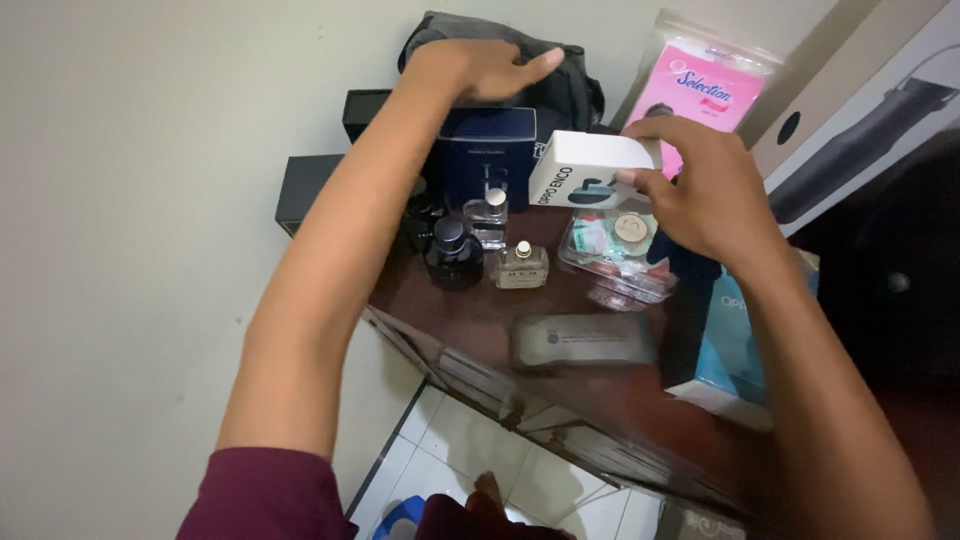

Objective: The person wipes several small items with a blue cloth, including a phone case, a pink package, a plastic container, a white box, a roll of tape, and a plastic-wrapped item, then places them on a wooden cabinet.

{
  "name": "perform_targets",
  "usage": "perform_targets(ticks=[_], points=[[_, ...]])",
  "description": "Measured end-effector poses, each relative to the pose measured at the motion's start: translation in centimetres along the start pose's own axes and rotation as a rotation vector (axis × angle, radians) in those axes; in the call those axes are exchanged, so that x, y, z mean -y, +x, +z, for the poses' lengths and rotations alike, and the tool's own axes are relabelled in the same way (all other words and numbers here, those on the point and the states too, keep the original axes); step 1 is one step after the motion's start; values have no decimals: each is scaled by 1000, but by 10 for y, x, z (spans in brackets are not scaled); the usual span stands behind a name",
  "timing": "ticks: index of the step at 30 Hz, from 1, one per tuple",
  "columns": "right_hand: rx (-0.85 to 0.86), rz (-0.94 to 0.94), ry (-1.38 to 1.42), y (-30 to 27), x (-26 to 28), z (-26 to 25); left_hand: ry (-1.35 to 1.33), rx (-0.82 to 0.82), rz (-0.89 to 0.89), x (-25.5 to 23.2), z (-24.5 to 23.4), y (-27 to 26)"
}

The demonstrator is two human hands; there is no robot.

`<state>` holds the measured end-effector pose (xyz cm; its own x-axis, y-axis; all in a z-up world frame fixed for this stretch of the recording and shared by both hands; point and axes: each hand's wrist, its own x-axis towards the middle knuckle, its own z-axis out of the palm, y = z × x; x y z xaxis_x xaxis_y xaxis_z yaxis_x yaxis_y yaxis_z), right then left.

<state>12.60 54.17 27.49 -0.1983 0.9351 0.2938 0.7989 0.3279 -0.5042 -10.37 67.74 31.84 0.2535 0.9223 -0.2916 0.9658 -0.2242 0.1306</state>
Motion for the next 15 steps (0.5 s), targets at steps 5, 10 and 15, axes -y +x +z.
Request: perform_targets(ticks=[5,10,15], points=[[-27,-94,-77,8,-6,0,60,7,108,23,-4,-14],[-42,-262,-257,23,-28,-1,-34,-99,267,40,7,-28],[55,-298,-247,37,-28,4,24,-141,245,41,18,-39]])
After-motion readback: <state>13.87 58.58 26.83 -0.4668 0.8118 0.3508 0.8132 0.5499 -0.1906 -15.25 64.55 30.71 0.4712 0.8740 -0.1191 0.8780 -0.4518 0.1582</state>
